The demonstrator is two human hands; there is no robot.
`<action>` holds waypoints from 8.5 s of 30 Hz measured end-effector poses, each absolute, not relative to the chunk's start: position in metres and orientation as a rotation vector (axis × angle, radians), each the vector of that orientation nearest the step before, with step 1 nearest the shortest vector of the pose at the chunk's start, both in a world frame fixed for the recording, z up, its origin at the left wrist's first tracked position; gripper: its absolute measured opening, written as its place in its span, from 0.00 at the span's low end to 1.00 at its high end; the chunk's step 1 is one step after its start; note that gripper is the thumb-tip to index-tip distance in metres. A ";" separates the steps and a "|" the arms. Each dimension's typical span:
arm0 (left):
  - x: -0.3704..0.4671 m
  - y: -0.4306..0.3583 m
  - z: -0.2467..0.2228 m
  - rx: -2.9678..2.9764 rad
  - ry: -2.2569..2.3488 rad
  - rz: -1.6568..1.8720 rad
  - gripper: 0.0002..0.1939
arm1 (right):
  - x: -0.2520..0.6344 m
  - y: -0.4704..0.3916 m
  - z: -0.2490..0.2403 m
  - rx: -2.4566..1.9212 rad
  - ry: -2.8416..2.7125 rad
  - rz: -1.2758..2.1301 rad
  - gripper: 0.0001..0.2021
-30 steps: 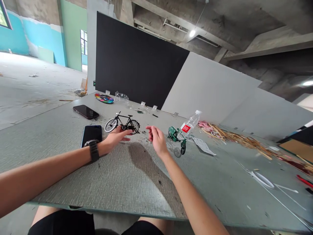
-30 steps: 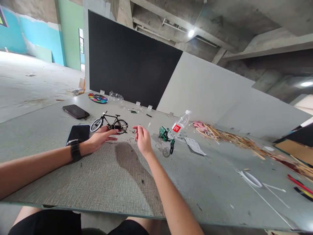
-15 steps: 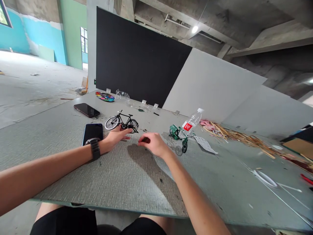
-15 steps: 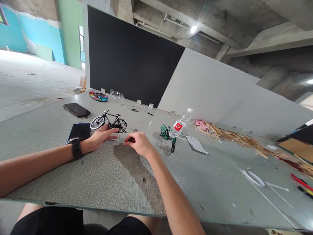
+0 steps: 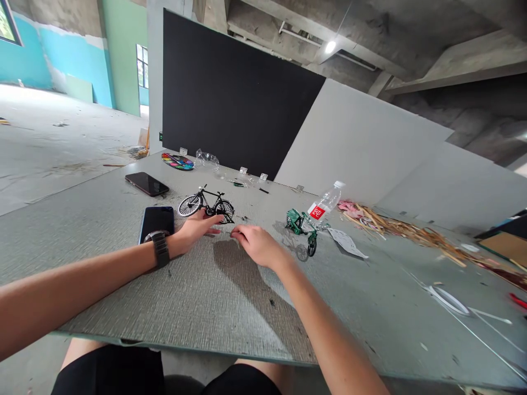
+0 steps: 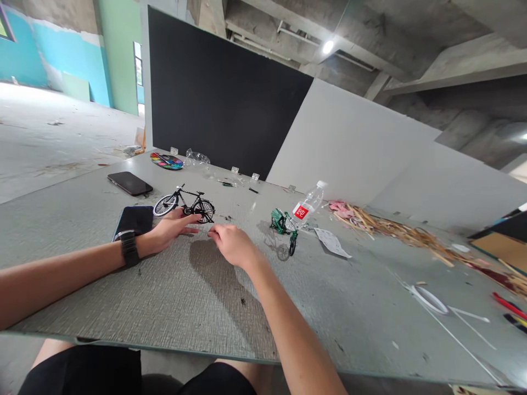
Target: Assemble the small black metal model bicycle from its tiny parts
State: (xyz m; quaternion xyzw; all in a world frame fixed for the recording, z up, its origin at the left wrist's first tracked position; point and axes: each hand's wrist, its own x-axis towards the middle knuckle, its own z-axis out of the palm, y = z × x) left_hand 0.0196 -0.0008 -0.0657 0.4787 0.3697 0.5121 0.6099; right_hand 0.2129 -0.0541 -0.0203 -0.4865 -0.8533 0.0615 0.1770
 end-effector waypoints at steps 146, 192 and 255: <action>0.022 -0.003 -0.071 1.545 0.969 1.084 0.16 | 0.207 -0.038 -0.039 -1.561 -2.014 0.164 0.11; 0.017 -0.007 -0.061 1.547 1.199 0.905 0.21 | 0.278 -0.036 -0.010 -1.729 -2.410 0.463 0.11; 0.019 -0.015 -0.059 1.675 1.087 0.975 0.20 | 0.215 -0.036 -0.038 -1.477 -1.885 0.310 0.12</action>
